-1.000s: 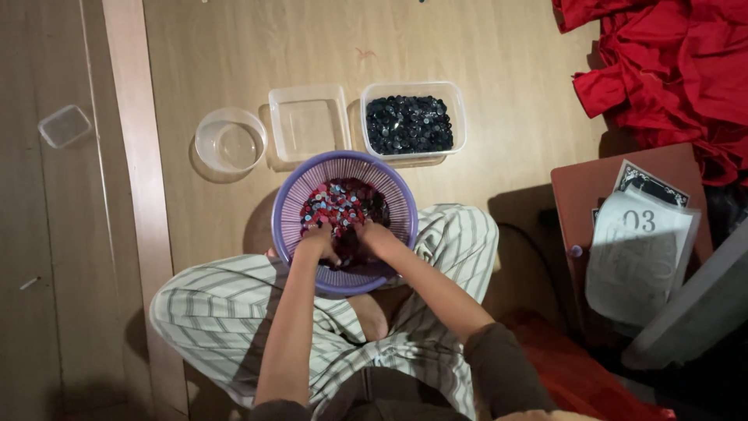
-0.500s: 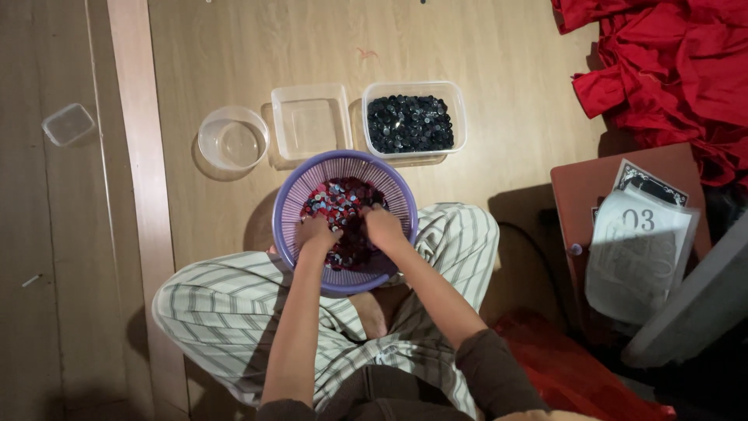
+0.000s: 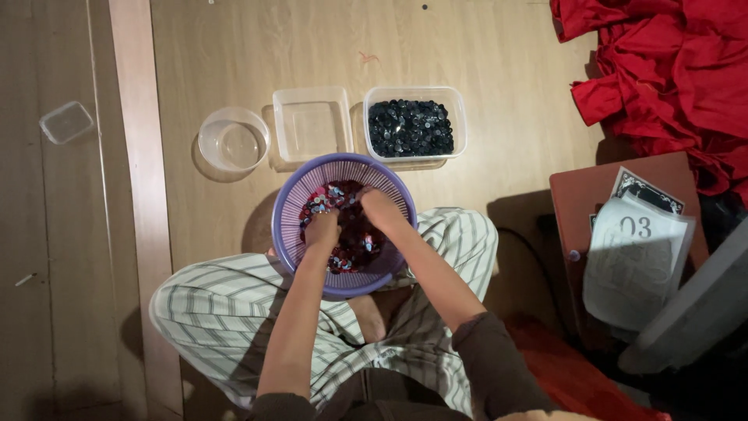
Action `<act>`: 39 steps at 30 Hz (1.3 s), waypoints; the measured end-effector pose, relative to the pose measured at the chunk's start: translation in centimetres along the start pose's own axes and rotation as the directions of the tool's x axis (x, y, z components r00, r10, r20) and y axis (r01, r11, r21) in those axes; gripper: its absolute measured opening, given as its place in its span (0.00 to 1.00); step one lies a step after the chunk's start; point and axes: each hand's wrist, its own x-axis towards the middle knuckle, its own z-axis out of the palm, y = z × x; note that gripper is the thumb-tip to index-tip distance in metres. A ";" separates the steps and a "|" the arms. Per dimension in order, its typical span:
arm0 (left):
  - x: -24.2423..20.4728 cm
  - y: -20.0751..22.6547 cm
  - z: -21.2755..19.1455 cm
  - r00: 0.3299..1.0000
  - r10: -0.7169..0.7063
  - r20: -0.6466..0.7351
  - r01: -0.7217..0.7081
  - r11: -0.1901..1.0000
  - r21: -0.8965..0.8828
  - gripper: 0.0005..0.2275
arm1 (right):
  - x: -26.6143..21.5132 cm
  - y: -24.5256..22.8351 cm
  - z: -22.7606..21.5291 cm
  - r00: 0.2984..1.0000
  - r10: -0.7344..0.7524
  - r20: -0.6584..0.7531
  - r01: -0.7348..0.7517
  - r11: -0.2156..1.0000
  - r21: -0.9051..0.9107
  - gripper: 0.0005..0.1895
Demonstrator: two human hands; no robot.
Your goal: Sorting small black buttons from a mixed basket into a separate plastic container
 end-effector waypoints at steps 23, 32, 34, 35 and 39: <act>-1.3 0.6 -1.5 0.956 -0.011 -0.292 -0.057 0.973 -0.222 0.07 | -0.5 0.1 -5.8 0.996 0.034 0.079 -0.086 0.470 0.879 0.12; -1.3 1.2 -1.0 0.700 0.117 -0.704 -0.342 0.920 -0.188 0.08 | -1.6 -0.3 -7.9 0.993 0.019 -0.116 0.109 0.223 0.969 0.11; -2.7 2.1 -2.5 0.648 0.140 -0.749 -0.427 0.881 -0.204 0.08 | -1.5 -0.2 -7.9 0.991 0.019 -0.135 0.127 0.228 0.965 0.10; -3.1 2.4 -3.3 0.637 0.105 -0.763 -0.440 0.863 -0.248 0.07 | -1.4 -0.3 -8.1 0.993 0.016 -0.121 0.110 0.312 0.944 0.11; -0.6 4.1 -3.0 0.585 0.052 -0.809 -0.491 0.817 -0.302 0.05 | -1.2 -0.1 -6.2 0.992 0.007 -0.122 0.107 0.435 0.894 0.12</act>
